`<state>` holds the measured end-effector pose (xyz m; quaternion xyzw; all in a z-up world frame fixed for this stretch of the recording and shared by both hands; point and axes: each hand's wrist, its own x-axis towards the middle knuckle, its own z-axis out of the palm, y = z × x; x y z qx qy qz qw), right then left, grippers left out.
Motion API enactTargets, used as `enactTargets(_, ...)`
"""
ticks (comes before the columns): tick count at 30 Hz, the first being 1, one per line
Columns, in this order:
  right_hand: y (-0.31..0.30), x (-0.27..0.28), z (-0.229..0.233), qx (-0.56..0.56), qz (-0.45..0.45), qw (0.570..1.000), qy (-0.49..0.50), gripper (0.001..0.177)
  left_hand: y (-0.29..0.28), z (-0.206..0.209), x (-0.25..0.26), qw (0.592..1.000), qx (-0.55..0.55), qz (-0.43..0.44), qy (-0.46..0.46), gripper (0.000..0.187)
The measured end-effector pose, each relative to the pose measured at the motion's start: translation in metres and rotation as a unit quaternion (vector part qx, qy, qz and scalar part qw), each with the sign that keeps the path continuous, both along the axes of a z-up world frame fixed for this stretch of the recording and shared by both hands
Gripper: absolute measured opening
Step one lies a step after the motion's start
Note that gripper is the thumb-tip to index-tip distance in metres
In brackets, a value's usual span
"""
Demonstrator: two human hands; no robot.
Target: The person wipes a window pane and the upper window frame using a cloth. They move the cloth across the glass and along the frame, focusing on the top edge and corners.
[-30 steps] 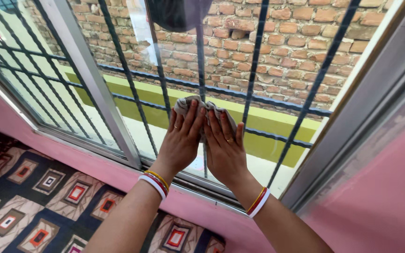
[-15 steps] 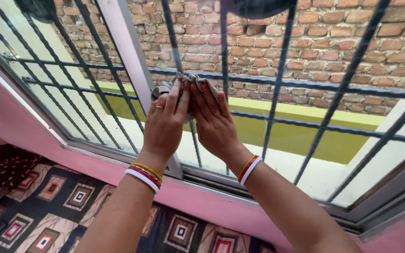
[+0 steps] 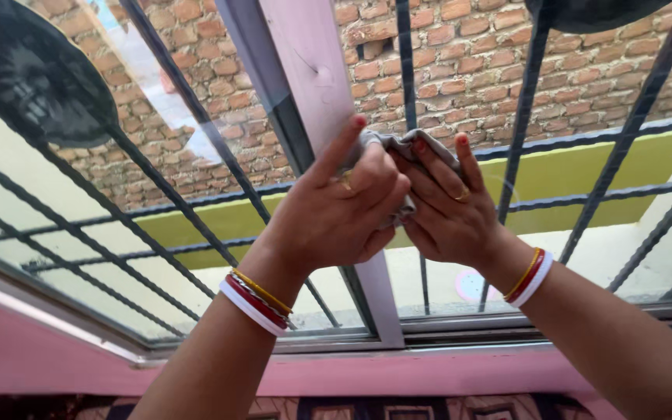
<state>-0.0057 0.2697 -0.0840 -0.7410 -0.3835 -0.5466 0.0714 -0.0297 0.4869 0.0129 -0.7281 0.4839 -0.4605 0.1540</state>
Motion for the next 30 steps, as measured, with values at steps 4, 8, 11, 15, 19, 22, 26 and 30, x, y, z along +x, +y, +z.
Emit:
enactTargets(4, 0.005, 0.007, -0.011, 0.008, 0.004, 1.0, 0.0, 0.026, 0.011, 0.008, 0.028, 0.993, 0.024, -0.115, 0.014, 0.044)
enactTargets(8, 0.004, 0.012, -0.017, -0.002, -0.016, 1.0, 0.022, 0.041, 0.01, 0.007, 0.035, 0.99, 0.013, -0.14, 0.003, 0.049)
enactTargets(11, 0.003, 0.013, -0.019, -0.008, -0.036, 0.999, 0.028, 0.046, 0.004, 0.009, 0.033, 0.994, 0.015, -0.1, -0.037, 0.056)
enactTargets(15, 0.001, 0.007, -0.014, -0.021, -0.057, 0.998, 0.023, 0.027, -0.004, 0.013, 0.028, 0.995, 0.01, -0.086, -0.054, 0.04)
enactTargets(19, -0.005, -0.001, -0.014, -0.024, -0.066, 0.997, 0.044, 0.019, -0.015, 0.013, 0.03, 0.995, 0.015, -0.076, -0.057, 0.041)
enactTargets(22, -0.009, -0.004, -0.02, -0.024, -0.081, 0.996, 0.032, 0.018, -0.019, 0.009, 0.029, 0.994, 0.004, -0.078, -0.079, 0.04)
enactTargets(26, -0.015, -0.007, -0.024, -0.029, -0.076, 0.996, 0.038, 0.02, -0.027, 0.004, 0.025, 0.992, -0.001, -0.071, -0.103, 0.04)
enactTargets(30, -0.022, -0.003, -0.042, -0.053, -0.058, 0.995, 0.065, 0.018, -0.035, -0.015, 0.02, 0.997, 0.011, -0.06, -0.045, 0.036)
